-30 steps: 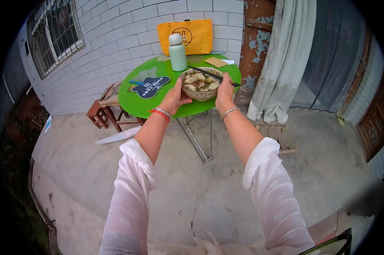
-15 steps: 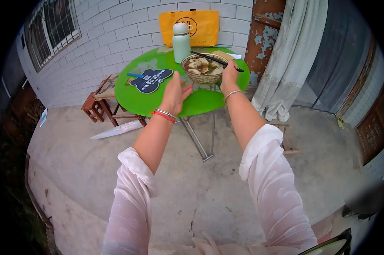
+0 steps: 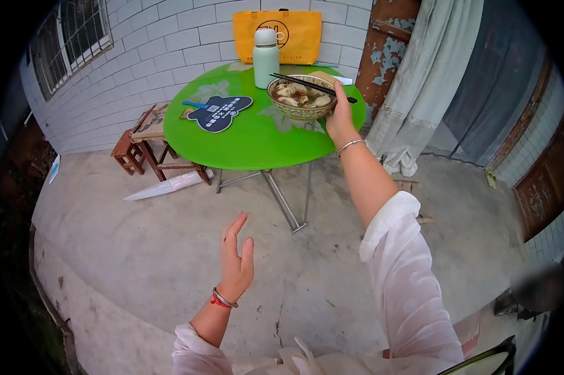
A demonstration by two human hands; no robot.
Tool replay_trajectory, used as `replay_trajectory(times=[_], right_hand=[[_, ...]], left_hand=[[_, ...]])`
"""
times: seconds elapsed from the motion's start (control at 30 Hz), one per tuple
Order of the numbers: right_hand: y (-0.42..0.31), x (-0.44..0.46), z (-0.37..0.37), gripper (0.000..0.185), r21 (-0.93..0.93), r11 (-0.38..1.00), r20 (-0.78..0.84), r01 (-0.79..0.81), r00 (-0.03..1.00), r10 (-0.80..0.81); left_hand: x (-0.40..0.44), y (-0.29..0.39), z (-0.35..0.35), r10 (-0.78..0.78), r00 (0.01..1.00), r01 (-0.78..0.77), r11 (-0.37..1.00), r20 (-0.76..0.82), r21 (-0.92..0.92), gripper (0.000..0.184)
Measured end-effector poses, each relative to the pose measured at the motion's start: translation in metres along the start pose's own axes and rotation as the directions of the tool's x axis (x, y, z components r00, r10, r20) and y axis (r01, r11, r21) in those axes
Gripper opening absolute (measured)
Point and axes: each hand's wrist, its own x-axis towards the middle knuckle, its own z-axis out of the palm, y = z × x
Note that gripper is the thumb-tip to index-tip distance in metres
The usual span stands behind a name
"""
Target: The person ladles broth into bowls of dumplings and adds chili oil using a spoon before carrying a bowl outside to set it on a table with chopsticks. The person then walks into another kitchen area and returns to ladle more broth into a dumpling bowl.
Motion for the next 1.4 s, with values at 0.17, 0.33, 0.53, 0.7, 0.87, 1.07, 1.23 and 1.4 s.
replay_trajectory(times=[0.17,0.33,0.53,0.7,0.87,1.07,1.23,1.4], right_hand=[[-0.024,-0.043,-0.053,0.042,-0.036,0.998,0.003,-0.056,0.998,0.056],[-0.061,-0.038,-0.106,0.034,-0.753,0.634,0.09,0.178,0.981,-0.169],[-0.065,-0.022,-0.113,0.033,-0.801,-0.157,0.594,0.578,0.734,-0.328],[-0.052,0.013,-0.099,0.032,-0.781,-0.136,0.625,0.61,0.768,-0.143],[-0.023,0.063,-0.09,0.03,-0.841,-0.041,0.542,0.54,0.839,-0.05],[-0.018,0.08,-0.071,0.032,-0.693,-0.534,0.545,0.484,0.837,0.05],[-0.017,0.104,-0.06,0.035,-0.7,-0.523,0.476,0.487,0.863,0.168],[-0.012,0.124,-0.062,0.038,-0.75,-0.463,0.429,0.472,0.88,0.203]], left_hand=[[0.039,-0.016,-0.039,0.136,0.989,-0.118,0.96,-0.058,0.253,0.037],[0.115,-0.032,-0.035,0.266,0.962,-0.254,0.771,0.068,0.584,0.038],[0.162,-0.071,0.01,0.089,0.996,-0.054,0.765,-0.023,0.642,0.044],[0.164,-0.073,0.016,0.116,0.992,-0.046,0.717,-0.054,0.696,0.051],[0.167,-0.079,0.017,0.125,0.992,-0.063,0.701,-0.035,0.711,0.054],[0.165,-0.074,0.019,0.124,0.991,-0.05,0.708,-0.055,0.704,0.054],[0.165,-0.073,0.019,0.098,0.994,-0.03,0.696,-0.054,0.717,0.055],[0.164,-0.072,0.021,0.106,0.993,-0.033,0.691,-0.056,0.722,0.055]])
